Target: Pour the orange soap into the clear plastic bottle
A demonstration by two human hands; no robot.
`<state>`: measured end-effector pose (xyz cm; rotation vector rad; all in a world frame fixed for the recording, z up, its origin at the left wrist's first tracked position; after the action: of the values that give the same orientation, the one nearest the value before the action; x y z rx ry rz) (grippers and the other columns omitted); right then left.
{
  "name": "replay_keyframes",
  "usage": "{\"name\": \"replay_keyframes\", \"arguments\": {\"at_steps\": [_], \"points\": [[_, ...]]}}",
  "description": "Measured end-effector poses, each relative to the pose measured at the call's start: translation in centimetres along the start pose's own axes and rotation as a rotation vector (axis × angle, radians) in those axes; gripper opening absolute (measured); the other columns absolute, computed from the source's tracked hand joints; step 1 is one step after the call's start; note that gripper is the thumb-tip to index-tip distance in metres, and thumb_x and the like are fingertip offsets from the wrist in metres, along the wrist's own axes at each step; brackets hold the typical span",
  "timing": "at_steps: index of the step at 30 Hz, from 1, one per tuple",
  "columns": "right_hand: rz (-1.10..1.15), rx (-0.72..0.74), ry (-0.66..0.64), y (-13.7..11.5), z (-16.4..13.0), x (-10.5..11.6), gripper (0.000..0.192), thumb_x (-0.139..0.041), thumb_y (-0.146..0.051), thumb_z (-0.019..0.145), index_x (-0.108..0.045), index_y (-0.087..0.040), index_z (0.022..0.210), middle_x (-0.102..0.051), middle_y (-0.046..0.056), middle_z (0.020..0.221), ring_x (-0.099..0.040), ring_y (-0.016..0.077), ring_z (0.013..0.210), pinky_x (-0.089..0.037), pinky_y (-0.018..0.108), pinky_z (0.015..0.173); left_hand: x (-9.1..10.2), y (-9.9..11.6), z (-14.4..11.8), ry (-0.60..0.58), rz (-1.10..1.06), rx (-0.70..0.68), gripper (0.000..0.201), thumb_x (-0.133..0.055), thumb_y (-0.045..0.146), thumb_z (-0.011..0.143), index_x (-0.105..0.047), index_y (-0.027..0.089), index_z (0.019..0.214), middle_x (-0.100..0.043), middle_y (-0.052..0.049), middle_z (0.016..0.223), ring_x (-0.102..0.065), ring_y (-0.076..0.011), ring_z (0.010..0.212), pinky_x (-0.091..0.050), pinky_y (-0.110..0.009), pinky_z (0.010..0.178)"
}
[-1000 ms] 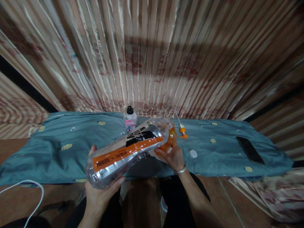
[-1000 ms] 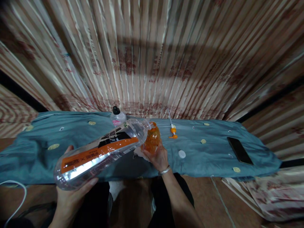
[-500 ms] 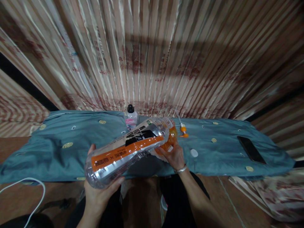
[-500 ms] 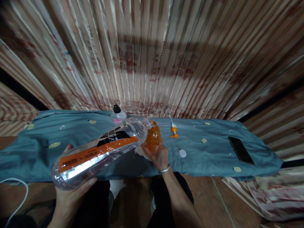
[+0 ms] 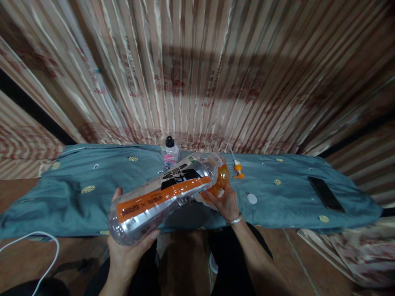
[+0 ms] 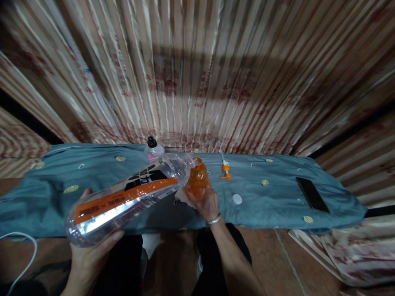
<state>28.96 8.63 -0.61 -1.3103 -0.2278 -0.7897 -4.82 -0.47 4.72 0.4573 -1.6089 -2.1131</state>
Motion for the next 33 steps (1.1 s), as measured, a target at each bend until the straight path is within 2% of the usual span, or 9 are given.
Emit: {"name": "replay_keyframes", "arguments": {"at_steps": [2,9,13,16,18,24,28,30,33], "points": [[0.0,0.001,0.003,-0.1,0.0,0.0,0.091,-0.077,-0.091,0.081,-0.074,-0.019,0.137,-0.093,0.02,0.113,-0.091,0.0442,0.101,-0.074,0.053,0.085,0.0,-0.1,0.0,0.0,-0.005,0.006,0.142,-0.111,0.076,0.054,-0.055,0.038,0.178,-0.084,-0.011,0.14,-0.079,-0.0514,0.137,-0.045,-0.078,0.135],[0.016,0.011,0.018,-0.3,0.0,0.0,0.098,-0.074,-0.096,0.081,-0.072,-0.018,0.139,-0.092,0.021,0.113,-0.091,0.045,0.101,-0.074,0.055,0.085,0.0,0.0,-0.1,0.007,0.009,-0.003,0.139,-0.111,0.077,0.053,-0.057,0.044,0.177,-0.076,-0.009,0.159,-0.072,-0.0502,0.147,-0.039,-0.077,0.14],[0.027,0.02,0.009,-0.1,0.0,0.0,0.099,-0.074,-0.097,0.081,-0.072,-0.018,0.14,-0.092,0.021,0.11,-0.09,0.0457,0.097,-0.074,0.057,0.081,-0.2,0.0,-0.2,0.003,-0.027,0.028,0.142,-0.112,0.074,0.053,-0.054,0.042,0.179,-0.082,-0.009,0.146,-0.077,-0.0517,0.139,-0.042,-0.078,0.138],[0.026,0.01,0.008,0.0,0.0,0.0,0.094,-0.078,-0.092,0.082,-0.071,-0.017,0.139,-0.092,0.021,0.112,-0.09,0.0465,0.1,-0.074,0.057,0.084,-0.2,-0.1,-0.3,-0.005,-0.025,0.054,0.149,-0.113,0.073,0.051,-0.049,0.039,0.182,-0.085,-0.008,0.132,-0.08,-0.0522,0.134,-0.046,-0.078,0.135],[0.02,0.005,0.001,0.0,-0.1,0.0,0.091,-0.079,-0.088,0.083,-0.071,-0.018,0.14,-0.092,0.02,0.113,-0.09,0.0463,0.102,-0.073,0.056,0.086,-0.2,-0.1,-0.2,-0.008,-0.013,0.054,0.149,-0.113,0.074,0.05,-0.051,0.038,0.18,-0.085,-0.009,0.132,-0.08,-0.0527,0.134,-0.048,-0.078,0.134],[0.026,0.007,-0.013,-0.2,-0.1,0.0,0.087,-0.08,-0.087,0.084,-0.072,-0.02,0.139,-0.092,0.017,0.111,-0.09,0.0452,0.101,-0.073,0.055,0.085,0.2,-0.4,-0.1,0.039,0.006,-0.014,0.116,-0.115,0.064,0.05,-0.074,0.036,0.156,-0.084,-0.009,0.142,-0.077,-0.0539,0.14,-0.045,-0.079,0.136],[0.019,0.027,0.011,-0.3,-0.1,0.0,0.084,-0.077,-0.089,0.085,-0.073,-0.021,0.135,-0.091,0.016,0.11,-0.09,0.0446,0.101,-0.073,0.054,0.084,0.4,-1.1,-0.4,0.035,0.049,0.019,0.079,-0.113,0.067,0.053,-0.085,0.031,0.118,-0.089,-0.006,0.119,-0.083,-0.0509,0.125,-0.053,-0.079,0.129],[0.011,0.024,0.012,-0.2,-0.1,-0.1,0.083,-0.077,-0.089,0.085,-0.074,-0.021,0.133,-0.091,0.016,0.108,-0.09,0.0437,0.1,-0.072,0.053,0.083,0.4,-1.1,-0.5,0.028,0.054,0.046,0.076,-0.113,0.069,0.052,-0.084,0.03,0.11,-0.088,-0.004,0.108,-0.086,-0.0478,0.112,-0.059,-0.08,0.122],[0.011,0.018,0.009,0.1,-0.1,-0.3,0.082,-0.077,-0.089,0.085,-0.074,-0.02,0.13,-0.09,0.017,0.108,-0.09,0.0438,0.1,-0.072,0.053,0.082,0.3,-0.4,-0.5,0.055,0.051,0.035,0.087,-0.112,0.073,0.05,-0.084,0.032,0.12,-0.087,-0.003,0.104,-0.087,-0.0454,0.103,-0.065,-0.081,0.115]]}}
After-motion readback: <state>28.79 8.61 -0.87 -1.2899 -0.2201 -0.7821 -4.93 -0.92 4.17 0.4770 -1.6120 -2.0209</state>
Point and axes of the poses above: each hand's wrist, its own z-axis towards the middle knuckle, its own x-axis out of the back of the hand, y = z × x, the point moved 6 cm from there along z, towards the middle knuckle
